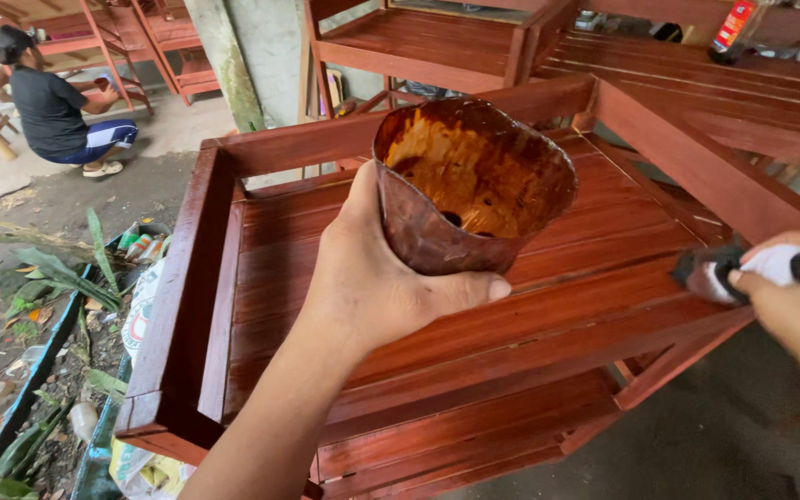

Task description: The person holds a container of reddish-brown wood stain in one hand and a wide brush in the other, brushing the stain onto wooden chairs and a table. They coat the slats, edges and legs of the chairs, then brush the tabletop, working the stain into the wood surface.

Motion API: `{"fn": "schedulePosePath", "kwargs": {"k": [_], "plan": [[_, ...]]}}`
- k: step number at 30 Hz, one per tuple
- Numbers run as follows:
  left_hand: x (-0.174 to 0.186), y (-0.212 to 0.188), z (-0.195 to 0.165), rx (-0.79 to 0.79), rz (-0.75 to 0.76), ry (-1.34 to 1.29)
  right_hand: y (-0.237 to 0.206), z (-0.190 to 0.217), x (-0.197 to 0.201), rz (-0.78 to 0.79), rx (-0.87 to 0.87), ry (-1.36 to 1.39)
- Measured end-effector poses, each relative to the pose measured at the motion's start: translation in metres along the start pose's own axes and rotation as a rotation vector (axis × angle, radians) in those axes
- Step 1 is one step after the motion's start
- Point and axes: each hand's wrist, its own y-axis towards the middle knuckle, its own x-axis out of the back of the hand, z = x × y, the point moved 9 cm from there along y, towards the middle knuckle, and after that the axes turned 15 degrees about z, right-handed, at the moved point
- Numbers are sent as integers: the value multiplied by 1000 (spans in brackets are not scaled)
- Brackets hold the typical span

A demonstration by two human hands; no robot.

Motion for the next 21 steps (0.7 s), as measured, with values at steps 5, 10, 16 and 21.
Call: {"fn": "schedulePosePath", "kwargs": {"k": [5, 10, 16, 21], "plan": [[-6, 5, 2, 13, 15, 26, 42, 12, -10, 448, 14, -187], [-9, 10, 2, -33, 20, -2, 30, 56, -28, 790, -157, -435], [-14, 18, 6, -5, 32, 30, 28, 98, -33, 1078, 171, 178], [-13, 15, 6, -19, 32, 4, 52, 50, -7, 786, -282, 274]]}}
